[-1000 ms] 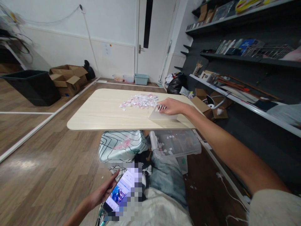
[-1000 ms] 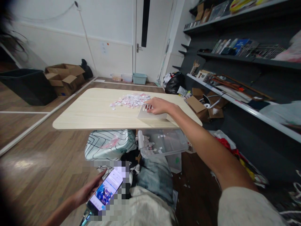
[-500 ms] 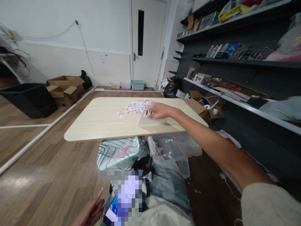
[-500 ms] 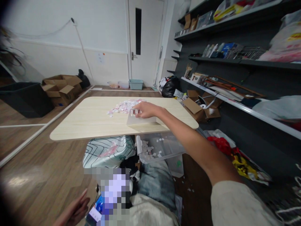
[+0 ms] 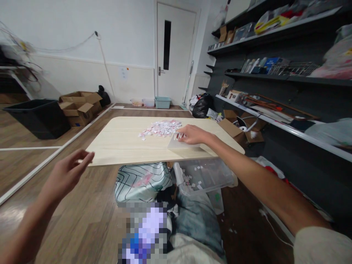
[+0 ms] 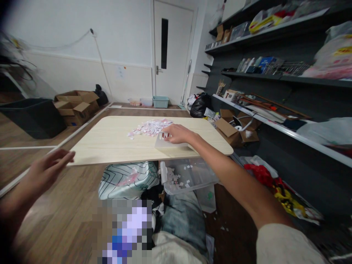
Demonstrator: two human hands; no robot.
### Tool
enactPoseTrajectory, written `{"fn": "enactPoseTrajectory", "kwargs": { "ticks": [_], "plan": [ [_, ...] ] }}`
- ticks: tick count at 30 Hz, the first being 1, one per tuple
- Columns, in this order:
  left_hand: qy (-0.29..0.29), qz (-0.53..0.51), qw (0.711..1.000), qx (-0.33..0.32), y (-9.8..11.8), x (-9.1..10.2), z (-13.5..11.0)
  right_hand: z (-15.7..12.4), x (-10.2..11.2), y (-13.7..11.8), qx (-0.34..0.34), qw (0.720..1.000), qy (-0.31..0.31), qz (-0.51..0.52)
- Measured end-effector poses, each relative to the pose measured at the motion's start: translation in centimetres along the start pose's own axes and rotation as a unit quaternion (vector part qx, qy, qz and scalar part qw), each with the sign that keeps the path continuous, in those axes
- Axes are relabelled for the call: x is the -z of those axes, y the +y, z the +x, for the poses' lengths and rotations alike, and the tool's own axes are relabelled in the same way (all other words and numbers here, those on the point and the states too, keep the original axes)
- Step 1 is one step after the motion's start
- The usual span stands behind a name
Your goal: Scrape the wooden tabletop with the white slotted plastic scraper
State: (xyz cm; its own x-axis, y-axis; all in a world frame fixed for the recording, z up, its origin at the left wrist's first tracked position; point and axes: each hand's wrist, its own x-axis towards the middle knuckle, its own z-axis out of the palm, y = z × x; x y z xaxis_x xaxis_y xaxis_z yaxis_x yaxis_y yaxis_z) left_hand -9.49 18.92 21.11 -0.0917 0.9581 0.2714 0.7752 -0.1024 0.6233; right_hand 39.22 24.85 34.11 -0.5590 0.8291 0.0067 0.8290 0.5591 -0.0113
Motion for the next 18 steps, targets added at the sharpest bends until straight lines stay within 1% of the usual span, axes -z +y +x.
{"fn": "enactPoseTrajectory", "kwargs": {
  "ticks": [1,3,5,7,9,11,13,18],
  "plan": [
    [0.006,-0.011,1.000,-0.020,1.4,-0.8,2.1,0.0,0.0,-0.5,-0.001,1.000,-0.002,-0.010],
    [-0.016,-0.001,0.997,-0.082,3.5,-2.9,5.9,-0.2,0.0,-1.4,0.001,1.000,-0.008,-0.027],
    [-0.059,0.061,0.989,-0.125,4.5,-5.3,8.6,-0.3,0.0,-2.0,0.008,0.999,-0.013,-0.044],
    [-0.080,0.087,0.984,-0.133,4.6,-7.4,10.1,-0.3,0.0,-2.3,0.014,0.998,-0.016,-0.059],
    [-0.100,0.142,0.976,-0.133,4.3,-8.8,10.5,-0.1,-0.1,-2.6,0.018,0.997,-0.017,-0.068],
    [-0.113,0.203,0.964,-0.130,3.8,-9.5,10.3,0.3,-0.1,-3.0,0.023,0.997,-0.017,-0.070],
    [-0.115,0.234,0.957,-0.126,3.5,-9.6,10.1,0.9,-0.1,-3.5,0.032,0.997,-0.017,-0.067],
    [-0.112,0.243,0.956,-0.123,3.3,-9.5,10.1,2.7,-0.3,-5.3,0.064,0.997,-0.016,-0.046]
  ]
}}
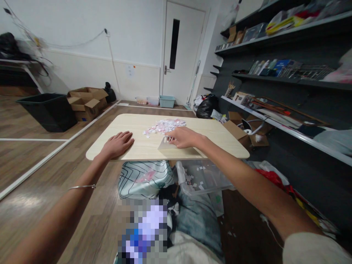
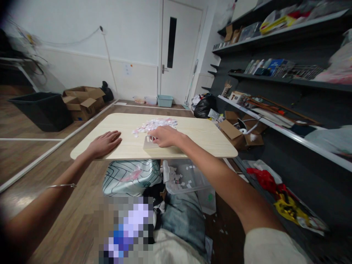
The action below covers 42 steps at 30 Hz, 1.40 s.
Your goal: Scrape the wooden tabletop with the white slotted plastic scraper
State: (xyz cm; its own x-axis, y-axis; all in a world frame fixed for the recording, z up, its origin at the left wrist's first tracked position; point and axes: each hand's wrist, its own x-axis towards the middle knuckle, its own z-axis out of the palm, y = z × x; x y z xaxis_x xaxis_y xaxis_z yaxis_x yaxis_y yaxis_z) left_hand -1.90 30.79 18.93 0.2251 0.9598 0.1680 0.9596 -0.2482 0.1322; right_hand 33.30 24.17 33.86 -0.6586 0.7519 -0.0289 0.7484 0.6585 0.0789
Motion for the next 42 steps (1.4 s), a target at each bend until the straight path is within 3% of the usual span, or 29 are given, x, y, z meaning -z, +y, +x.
{"fn": "enactPoseTrajectory", "kwargs": {
  "ticks": [13,19,22,25,29,37,42],
  "plan": [
    [0.013,-0.023,1.000,-0.002,-0.5,-0.6,0.4,4.5,0.4,-3.3,0.081,0.995,0.013,0.055],
    [0.021,-0.026,0.999,-0.015,-0.8,-0.8,0.3,5.7,1.0,-2.3,0.065,0.994,0.008,0.086],
    [0.028,-0.036,0.999,-0.017,-0.6,-0.7,0.2,5.6,1.1,-0.8,0.003,0.997,0.027,0.073],
    [0.033,-0.041,0.999,-0.009,-0.4,-0.6,0.1,5.0,0.9,0.2,-0.028,0.999,0.009,0.042],
    [0.024,-0.046,0.999,-0.001,-0.2,-0.3,0.1,4.0,0.7,0.0,-0.020,0.998,-0.022,0.047],
    [0.011,-0.046,0.999,0.006,0.0,0.2,0.0,4.6,1.3,-2.8,0.016,0.998,-0.012,0.056],
    [0.005,-0.046,0.999,0.003,0.0,0.3,0.0,4.3,1.6,-3.2,0.018,0.998,-0.014,0.051]
  ]
}}
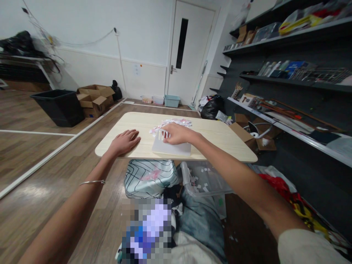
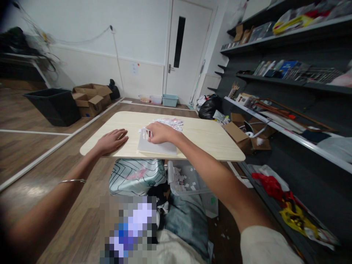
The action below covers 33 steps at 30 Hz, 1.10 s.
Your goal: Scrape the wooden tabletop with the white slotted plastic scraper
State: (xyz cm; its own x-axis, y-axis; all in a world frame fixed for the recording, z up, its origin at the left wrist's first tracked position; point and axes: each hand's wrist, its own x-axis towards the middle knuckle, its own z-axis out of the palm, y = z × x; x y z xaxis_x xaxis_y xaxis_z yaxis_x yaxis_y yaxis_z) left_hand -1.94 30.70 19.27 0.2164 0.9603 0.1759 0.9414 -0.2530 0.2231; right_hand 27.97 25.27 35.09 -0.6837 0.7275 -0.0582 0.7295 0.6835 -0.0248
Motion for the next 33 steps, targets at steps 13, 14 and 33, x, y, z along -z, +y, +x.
{"fn": "enactPoseTrajectory", "kwargs": {
  "ticks": [13,14,33],
  "plan": [
    [0.005,0.000,1.000,0.001,0.2,0.1,-0.1,-0.4,0.2,-0.8,-0.008,1.000,-0.020,0.002],
    [0.005,0.000,1.000,0.002,0.2,0.1,-0.1,-0.3,0.2,-0.8,-0.007,1.000,-0.021,-0.004],
    [0.009,-0.009,1.000,-0.001,-0.2,-0.1,0.0,-8.1,-0.8,8.8,-0.079,0.997,-0.022,0.011]
  ]
}}
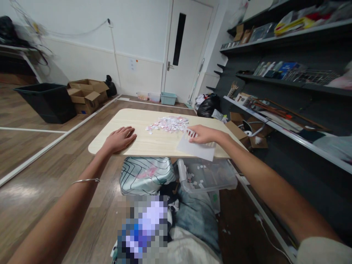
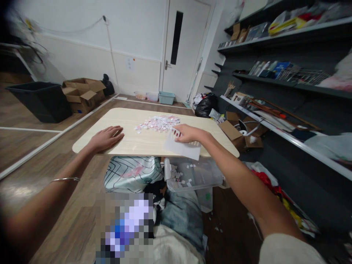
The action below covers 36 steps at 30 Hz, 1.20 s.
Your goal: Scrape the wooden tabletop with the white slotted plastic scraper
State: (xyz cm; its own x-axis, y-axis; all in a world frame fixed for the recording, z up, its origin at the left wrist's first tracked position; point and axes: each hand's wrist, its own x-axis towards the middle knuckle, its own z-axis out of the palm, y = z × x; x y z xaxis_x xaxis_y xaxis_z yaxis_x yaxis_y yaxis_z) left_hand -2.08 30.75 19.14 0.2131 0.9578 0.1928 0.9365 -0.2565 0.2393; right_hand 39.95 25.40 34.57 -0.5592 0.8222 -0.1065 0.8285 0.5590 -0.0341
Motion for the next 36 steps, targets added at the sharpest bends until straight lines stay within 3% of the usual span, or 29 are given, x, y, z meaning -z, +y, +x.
{"fn": "enactPoseTrajectory", "kwargs": {
  "ticks": [4,8,12,16,22,28,32,36],
  "plan": [
    [-0.006,0.001,1.000,-0.009,-0.3,-0.2,0.1,-4.4,0.2,5.0,-0.070,0.997,-0.007,-0.012],
    [-0.013,0.012,1.000,-0.005,-0.2,-0.1,0.2,-7.2,0.7,8.5,-0.105,0.992,-0.024,0.064],
    [-0.020,0.017,1.000,-0.002,0.0,0.2,0.1,-7.1,0.6,10.8,-0.121,0.983,-0.019,0.139],
    [-0.026,0.016,1.000,0.003,0.2,0.5,0.0,-4.8,0.2,12.0,-0.110,0.985,-0.032,0.131],
    [-0.015,0.009,1.000,-0.007,0.1,0.4,0.0,-4.0,0.0,11.7,-0.051,0.985,-0.084,0.140],
    [-0.005,0.008,1.000,-0.004,0.1,0.2,0.0,-5.0,-1.0,9.1,-0.039,0.966,-0.209,0.150],
    [-0.005,0.013,1.000,-0.012,0.2,0.3,-0.1,-4.0,-0.1,7.9,0.005,0.971,-0.131,0.199],
    [-0.005,0.014,1.000,-0.014,0.3,0.4,-0.2,-0.9,0.8,5.5,0.037,0.982,-0.048,0.178]
  ]
}}
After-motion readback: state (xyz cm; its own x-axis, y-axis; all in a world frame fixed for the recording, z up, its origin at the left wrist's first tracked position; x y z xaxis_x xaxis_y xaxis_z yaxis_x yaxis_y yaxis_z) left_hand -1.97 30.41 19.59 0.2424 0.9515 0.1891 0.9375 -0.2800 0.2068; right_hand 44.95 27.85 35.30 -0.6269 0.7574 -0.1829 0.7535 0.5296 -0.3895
